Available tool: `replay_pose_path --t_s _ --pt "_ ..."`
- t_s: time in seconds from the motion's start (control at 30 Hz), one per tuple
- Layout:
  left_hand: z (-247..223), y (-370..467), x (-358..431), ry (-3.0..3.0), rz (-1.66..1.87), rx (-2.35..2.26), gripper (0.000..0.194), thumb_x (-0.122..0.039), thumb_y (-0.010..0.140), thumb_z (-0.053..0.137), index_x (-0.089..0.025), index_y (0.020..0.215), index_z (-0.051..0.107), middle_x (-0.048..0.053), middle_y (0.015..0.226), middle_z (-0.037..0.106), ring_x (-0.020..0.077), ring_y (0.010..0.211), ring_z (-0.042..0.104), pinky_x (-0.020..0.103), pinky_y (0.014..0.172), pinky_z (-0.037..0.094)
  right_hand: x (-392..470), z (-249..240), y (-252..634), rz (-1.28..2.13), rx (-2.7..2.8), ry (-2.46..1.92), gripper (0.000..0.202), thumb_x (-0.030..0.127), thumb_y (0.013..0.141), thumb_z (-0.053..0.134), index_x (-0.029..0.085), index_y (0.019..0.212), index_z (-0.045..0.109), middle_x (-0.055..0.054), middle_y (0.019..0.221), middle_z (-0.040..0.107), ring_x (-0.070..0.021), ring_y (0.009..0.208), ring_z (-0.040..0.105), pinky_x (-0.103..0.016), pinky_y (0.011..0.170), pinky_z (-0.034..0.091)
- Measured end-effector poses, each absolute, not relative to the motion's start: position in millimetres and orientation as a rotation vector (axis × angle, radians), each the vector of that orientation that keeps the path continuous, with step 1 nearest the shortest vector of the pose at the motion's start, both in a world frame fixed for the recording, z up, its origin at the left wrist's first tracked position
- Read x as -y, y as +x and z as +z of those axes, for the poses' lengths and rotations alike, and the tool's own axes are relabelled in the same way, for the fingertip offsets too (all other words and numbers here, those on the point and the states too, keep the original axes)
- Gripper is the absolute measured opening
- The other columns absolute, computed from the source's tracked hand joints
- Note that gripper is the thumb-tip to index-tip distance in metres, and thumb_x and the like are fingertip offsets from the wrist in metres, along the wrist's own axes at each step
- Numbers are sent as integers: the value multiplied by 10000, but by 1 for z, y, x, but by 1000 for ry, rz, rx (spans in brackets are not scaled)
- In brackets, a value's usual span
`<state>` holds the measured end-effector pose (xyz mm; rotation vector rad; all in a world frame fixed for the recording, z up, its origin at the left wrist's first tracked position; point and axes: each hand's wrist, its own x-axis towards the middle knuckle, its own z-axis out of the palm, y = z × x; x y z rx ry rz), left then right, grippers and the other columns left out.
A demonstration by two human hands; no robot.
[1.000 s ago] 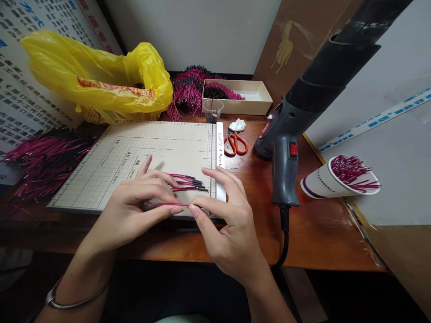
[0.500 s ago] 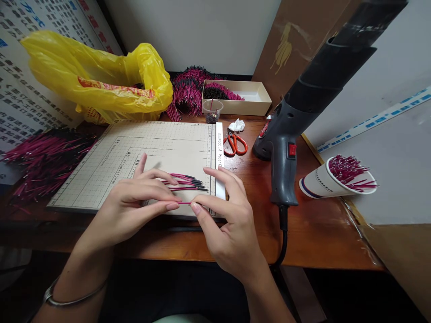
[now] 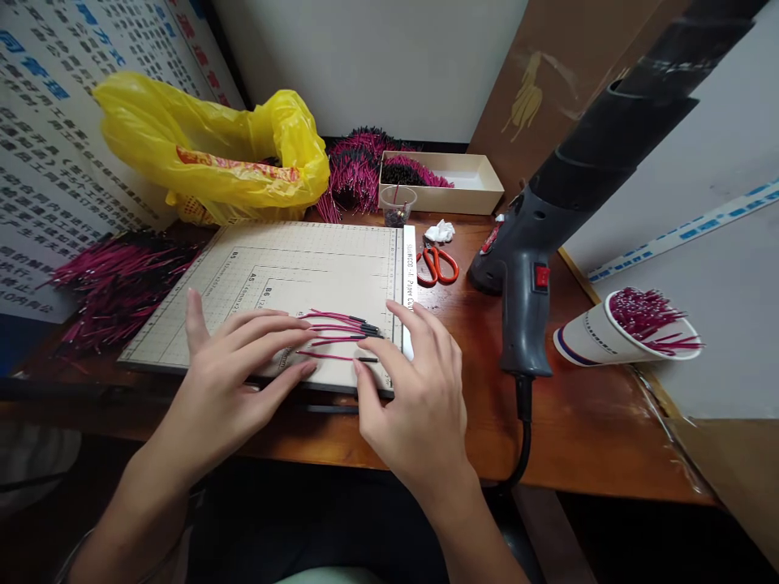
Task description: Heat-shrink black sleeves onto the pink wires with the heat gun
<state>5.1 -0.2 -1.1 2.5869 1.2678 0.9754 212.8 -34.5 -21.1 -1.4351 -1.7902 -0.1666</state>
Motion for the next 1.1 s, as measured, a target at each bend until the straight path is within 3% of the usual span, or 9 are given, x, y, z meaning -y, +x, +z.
replay_pose_path --t_s 0.2,0.37,0.47,0.7,0.97,1.1 --pt "-1 22 -8 2610 1034 -1315 68 -192 1024 664 -217 1019 728 82 1106 817 339 1100 734 854 1229 -84 33 -25 211 -240 1683 -1526 92 212 934 648 209 960 736 -145 1309 728 -382 1251 672 -592 993 554" --pt "4 27 -15 2630 977 -1283 178 -157 1049 588 -204 946 726 112 1160 805 369 1175 725 936 1183 -18 33 -26 209 -266 1655 -1575 97 219 946 640 208 963 735 -144 1298 733 -374 1235 678 -579 987 554" --pt "7 23 -22 2644 904 -1287 179 -150 1022 617 -204 904 740 120 1213 794 401 1261 694 942 1182 -33 34 -26 209 -280 1668 -1592 95 218 952 641 208 967 735 -141 1302 733 -374 1238 677 -572 988 555" --pt "18 19 -40 2566 681 -1266 180 -181 958 718 -242 806 790 63 1207 808 393 1302 680 907 1158 -205 35 -26 209 -281 1647 -1627 96 196 963 615 218 951 707 -117 1295 738 -343 1248 673 -537 1007 546" --pt "33 21 -58 2581 384 -1120 171 -176 944 719 -229 821 825 75 1325 774 383 1405 610 862 1238 -102 35 -25 209 -263 1649 -1637 97 207 956 593 224 934 686 -116 1303 731 -348 1227 676 -541 983 537" --pt "33 20 -57 2676 463 -1035 220 -177 990 640 -187 834 795 106 1346 752 375 1421 595 837 1270 -50 34 -25 210 -250 1638 -1626 59 221 964 599 216 967 657 -125 1307 730 -341 1234 679 -529 1002 529"
